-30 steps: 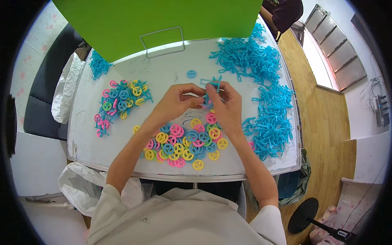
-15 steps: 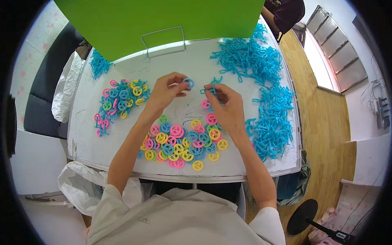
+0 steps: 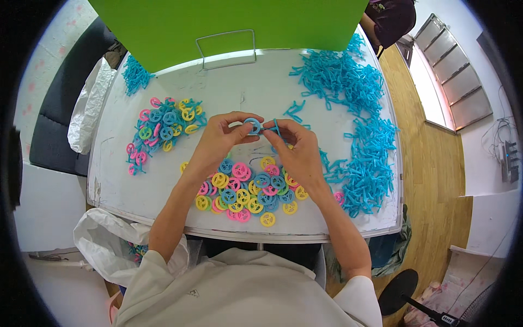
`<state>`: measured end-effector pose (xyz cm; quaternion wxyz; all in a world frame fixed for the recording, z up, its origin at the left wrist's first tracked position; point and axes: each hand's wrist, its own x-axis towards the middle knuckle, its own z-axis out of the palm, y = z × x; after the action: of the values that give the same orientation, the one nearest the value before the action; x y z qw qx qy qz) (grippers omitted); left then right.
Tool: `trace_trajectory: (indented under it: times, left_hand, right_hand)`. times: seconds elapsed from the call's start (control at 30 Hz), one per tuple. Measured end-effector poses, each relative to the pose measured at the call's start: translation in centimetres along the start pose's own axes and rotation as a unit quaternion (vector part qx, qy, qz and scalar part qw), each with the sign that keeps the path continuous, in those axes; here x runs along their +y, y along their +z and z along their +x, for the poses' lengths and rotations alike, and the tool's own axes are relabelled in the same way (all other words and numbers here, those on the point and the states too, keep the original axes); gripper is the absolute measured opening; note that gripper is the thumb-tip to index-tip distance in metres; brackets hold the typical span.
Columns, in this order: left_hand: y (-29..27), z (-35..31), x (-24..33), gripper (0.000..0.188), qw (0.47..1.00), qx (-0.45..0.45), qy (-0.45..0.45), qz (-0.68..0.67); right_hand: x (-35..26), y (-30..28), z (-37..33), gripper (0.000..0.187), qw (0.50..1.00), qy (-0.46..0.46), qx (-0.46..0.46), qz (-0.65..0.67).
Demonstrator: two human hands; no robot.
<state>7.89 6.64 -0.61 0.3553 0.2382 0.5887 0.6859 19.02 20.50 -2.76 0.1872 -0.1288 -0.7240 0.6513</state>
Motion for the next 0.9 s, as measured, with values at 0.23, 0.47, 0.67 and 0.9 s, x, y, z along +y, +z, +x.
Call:
trace_trajectory:
  times: [0.23,0.47,0.67,0.9]
  left_hand:
    - [0.5,0.2,-2.1,0.028,0.987,0.060,0.086,0.118]
    - [0.7,-0.3,-2.2,0.031,0.965,0.072,0.150,0.201]
    - [0.5,-0.5,-2.4,0.030,0.951,0.078,0.152,0.257]
    - [1.3,-1.0,-2.4,0.031,0.947,0.114,0.150,0.261]
  right_hand:
    - [0.8,-0.3,0.1,0.017,0.998,0.043,-0.049,-0.016]
    - [0.6,-0.2,0.1,0.016,0.995,0.065,-0.076,0.027]
    - [1.5,0.3,-0.2,0.014,0.997,0.055,-0.052,0.010]
    - [0.9,0.5,-0.1,0.013,0.997,0.065,-0.044,0.022]
